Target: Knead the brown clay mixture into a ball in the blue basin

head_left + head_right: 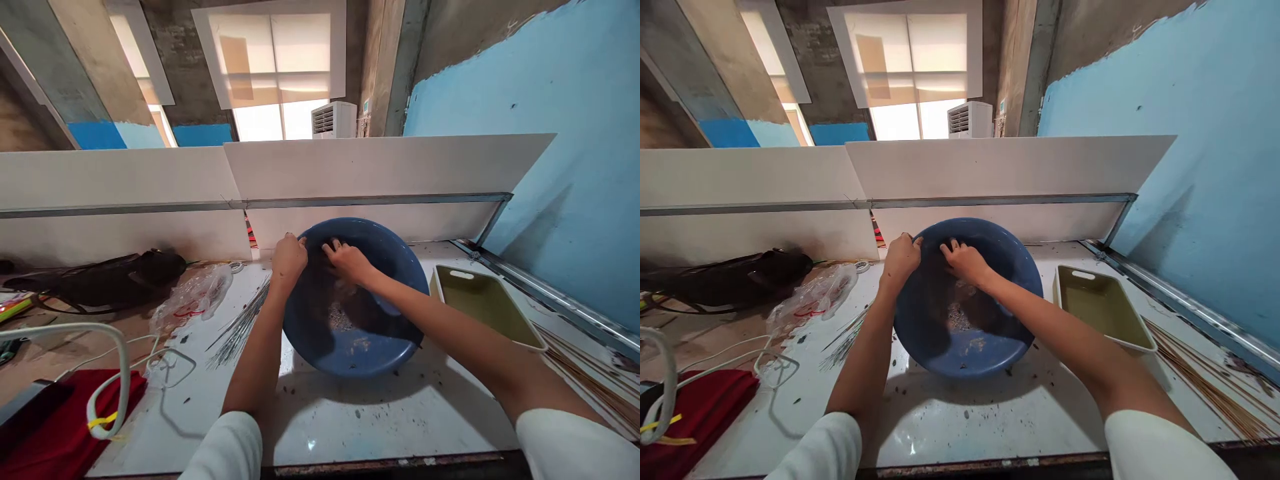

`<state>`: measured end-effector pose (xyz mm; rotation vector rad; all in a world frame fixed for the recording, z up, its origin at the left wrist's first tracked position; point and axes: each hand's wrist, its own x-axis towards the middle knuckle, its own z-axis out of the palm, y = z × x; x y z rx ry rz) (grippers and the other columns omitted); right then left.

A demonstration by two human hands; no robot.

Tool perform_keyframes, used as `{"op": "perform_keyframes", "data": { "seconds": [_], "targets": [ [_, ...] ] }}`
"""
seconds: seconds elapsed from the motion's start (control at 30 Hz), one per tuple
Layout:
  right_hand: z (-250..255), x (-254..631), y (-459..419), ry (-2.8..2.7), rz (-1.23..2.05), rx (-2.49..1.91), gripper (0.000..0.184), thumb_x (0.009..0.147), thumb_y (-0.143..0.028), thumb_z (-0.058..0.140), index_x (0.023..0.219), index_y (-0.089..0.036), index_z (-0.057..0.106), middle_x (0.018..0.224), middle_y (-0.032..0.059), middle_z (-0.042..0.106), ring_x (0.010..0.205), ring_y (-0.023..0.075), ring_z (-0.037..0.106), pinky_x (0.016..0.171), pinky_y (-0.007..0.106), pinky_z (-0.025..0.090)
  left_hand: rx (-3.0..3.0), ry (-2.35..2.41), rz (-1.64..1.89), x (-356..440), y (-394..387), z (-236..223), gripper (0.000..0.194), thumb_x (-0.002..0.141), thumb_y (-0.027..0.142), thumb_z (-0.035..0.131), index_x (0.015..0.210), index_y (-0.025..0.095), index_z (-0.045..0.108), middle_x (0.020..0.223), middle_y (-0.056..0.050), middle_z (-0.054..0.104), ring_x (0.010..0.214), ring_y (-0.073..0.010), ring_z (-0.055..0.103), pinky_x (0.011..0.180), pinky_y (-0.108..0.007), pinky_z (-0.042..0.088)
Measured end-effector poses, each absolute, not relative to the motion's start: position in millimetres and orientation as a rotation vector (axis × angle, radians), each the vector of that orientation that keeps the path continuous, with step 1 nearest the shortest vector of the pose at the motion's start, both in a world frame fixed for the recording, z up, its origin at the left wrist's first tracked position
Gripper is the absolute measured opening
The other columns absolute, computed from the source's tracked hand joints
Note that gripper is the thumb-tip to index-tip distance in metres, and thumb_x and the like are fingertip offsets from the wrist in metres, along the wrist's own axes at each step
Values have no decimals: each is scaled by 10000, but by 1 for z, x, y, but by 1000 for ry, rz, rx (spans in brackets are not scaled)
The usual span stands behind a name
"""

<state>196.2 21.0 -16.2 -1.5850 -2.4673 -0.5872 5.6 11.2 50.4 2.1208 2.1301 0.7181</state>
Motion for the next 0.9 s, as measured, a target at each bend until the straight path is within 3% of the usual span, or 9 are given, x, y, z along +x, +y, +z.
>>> {"op": "perform_keyframes", "data": {
  "seconds": [0.13,0.23,0.37,0.47,0.63,0.73,0.9],
  "targets": [
    [-34,166,23,-2439,-506,-1534,680,1107,-335,682,1634,5,417,1558,345,625,1285,398,718,1043,452,615,2142,2115,747,6,10,51,411,1179,323,477,1358,52,729,1384,-287,796,1301,-367,787,1039,-379,565],
    [-48,152,12,-2687,-422,-1289,547,1083,-333,720,1498,-22,546,1433,300,708,1236,387,739,1039,470,619,2094,2133,760,6,11,50,417,1179,335,482,1372,54,722,1381,-292,795,1304,-372,787,1031,-385,568],
    [-63,153,-10,-3065,-321,-875,591,1050,-389,785,1477,-47,562,1244,240,782,1158,386,774,979,478,626,2041,2166,737,5,11,47,425,1183,318,463,1385,41,715,1393,-309,781,1324,-373,778,1029,-377,564],
    [-65,168,-25,-3119,-242,-772,584,1041,-430,798,1445,-73,573,1268,231,778,1149,373,789,943,454,626,2029,2169,744,4,11,47,442,1182,317,446,1401,28,699,1408,-320,770,1324,-383,772,1027,-395,569],
    [-44,207,-39,-2799,-191,-1356,584,1048,-456,774,1452,-104,544,1301,232,761,1151,390,814,916,433,625,2033,2144,730,-2,15,48,448,1173,305,448,1401,8,694,1427,-335,756,1316,-383,772,1043,-402,564],
    [-34,229,-46,-2557,-270,-1807,636,1088,-408,686,1561,-57,445,1362,300,724,1117,420,825,868,439,626,2038,2134,720,-5,18,49,456,1171,314,462,1388,-1,710,1432,-341,753,1328,-397,764,1059,-408,561],
    [-48,247,-61,-2462,-190,-2130,651,1084,-371,658,1599,-60,407,1389,336,694,1134,445,822,879,455,622,2024,2109,729,-1,18,47,457,1171,306,452,1426,11,690,1450,-321,756,1339,-400,762,1079,-415,566]
  ]
}}
